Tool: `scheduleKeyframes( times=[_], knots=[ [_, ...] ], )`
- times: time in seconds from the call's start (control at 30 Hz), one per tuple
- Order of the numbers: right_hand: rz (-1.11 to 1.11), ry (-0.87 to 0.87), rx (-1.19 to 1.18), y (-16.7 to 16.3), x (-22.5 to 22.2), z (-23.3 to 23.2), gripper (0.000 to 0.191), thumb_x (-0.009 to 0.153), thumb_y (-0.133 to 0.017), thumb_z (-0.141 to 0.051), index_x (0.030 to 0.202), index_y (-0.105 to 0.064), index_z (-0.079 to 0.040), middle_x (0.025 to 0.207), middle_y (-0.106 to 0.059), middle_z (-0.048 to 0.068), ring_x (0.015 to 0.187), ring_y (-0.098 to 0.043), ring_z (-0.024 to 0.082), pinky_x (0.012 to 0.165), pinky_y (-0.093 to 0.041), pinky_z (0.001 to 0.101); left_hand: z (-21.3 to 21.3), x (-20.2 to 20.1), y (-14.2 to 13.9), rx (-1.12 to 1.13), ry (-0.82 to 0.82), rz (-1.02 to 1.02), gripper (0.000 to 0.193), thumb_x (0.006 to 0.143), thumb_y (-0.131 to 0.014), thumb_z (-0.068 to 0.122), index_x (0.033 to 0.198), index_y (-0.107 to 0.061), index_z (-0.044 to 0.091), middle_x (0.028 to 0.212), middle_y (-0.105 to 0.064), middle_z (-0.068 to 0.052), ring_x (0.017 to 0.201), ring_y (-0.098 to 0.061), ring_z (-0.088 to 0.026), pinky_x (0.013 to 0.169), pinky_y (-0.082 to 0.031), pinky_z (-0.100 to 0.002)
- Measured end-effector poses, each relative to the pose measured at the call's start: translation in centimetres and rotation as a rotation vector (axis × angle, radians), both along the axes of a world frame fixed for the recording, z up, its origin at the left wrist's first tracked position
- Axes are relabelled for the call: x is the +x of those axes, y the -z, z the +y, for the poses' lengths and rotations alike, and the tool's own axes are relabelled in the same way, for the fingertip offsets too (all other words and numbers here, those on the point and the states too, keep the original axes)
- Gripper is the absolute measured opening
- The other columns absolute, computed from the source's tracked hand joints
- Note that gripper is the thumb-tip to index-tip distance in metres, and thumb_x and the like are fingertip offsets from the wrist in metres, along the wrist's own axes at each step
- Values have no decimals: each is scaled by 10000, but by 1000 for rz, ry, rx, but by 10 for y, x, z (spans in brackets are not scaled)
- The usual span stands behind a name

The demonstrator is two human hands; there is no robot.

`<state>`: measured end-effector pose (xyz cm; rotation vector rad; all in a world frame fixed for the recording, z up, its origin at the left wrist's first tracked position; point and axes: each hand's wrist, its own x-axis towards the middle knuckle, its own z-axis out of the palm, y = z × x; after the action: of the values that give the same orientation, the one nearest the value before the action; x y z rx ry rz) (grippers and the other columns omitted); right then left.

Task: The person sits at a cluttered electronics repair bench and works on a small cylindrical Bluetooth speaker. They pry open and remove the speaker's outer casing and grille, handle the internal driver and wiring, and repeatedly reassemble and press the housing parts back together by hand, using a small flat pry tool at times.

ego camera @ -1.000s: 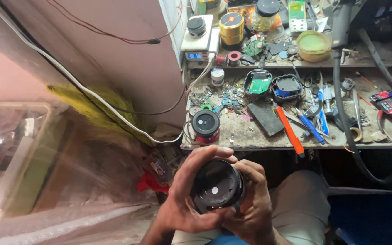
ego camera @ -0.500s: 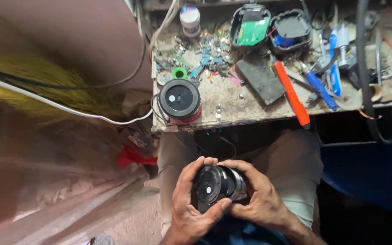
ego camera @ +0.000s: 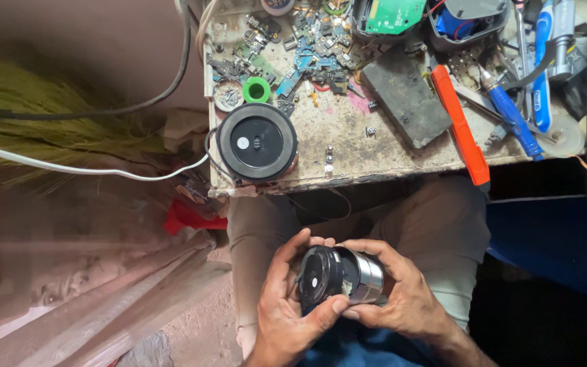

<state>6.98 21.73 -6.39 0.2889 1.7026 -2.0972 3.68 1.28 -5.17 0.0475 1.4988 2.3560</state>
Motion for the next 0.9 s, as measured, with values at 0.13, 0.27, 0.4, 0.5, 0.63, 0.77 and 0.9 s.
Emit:
scheduleKeyframes(
  times=[0.13,0.27,0.4,0.5,0.63,0.77,0.9],
  knots=[
    [-83,44,-170,6,-2,4,871,675,-896,28,1435,-474,-35,1333,-607,96,1216,-628,191,1021,-558,389,1,-6,-4,-16,28,-88,911,814,-861,111,1546,-347,-63,1409,-518,-181,1373,-562,-270,1153,-472,-386],
    [-72,83,-275,11,-10,6,882,696,-889,46,1460,-455,-35,1371,-592,112,1229,-616,210,1031,-539,400,8,-20,-11,-141,42,14,850,817,-854,122,1523,-414,-55,1396,-513,-160,1349,-591,-263,1127,-496,-374],
    [-4,121,-310,2,-25,9,880,693,-895,49,1457,-467,-34,1380,-593,127,1234,-619,227,1021,-549,420,14,-40,-28,-166,63,59,785,802,-866,119,1465,-481,-52,1410,-538,-155,1356,-600,-250,1140,-493,-367],
    [112,119,-249,-10,-36,12,849,689,-899,22,1430,-487,-33,1466,-574,95,1322,-585,201,1090,-517,401,17,-55,-45,-237,49,150,765,780,-885,171,1434,-542,-28,1356,-603,-139,1270,-627,-221,1102,-505,-342],
    [52,164,-243,-16,-43,11,911,655,-943,-53,1452,-503,-42,1305,-637,112,1157,-649,221,968,-558,411,14,-69,-62,-559,27,275,740,727,-902,267,1366,-623,18,1263,-686,-85,1181,-676,-170,1029,-528,-305],
    [118,176,-270,-13,-43,10,863,712,-946,-150,1448,-514,-15,1291,-650,109,1179,-643,202,1018,-540,371,15,-70,-66,-480,45,70,747,721,-888,302,1365,-626,28,1244,-685,-69,1116,-676,-151,952,-558,-288],
    [101,182,-286,-15,-39,10,854,701,-949,-172,1424,-525,-8,1268,-659,109,1154,-652,205,985,-558,377,14,-66,-70,-346,103,-225,802,738,-925,280,1451,-645,44,1211,-713,-122,811,-655,-240,637,-536,-372]
  ],
)
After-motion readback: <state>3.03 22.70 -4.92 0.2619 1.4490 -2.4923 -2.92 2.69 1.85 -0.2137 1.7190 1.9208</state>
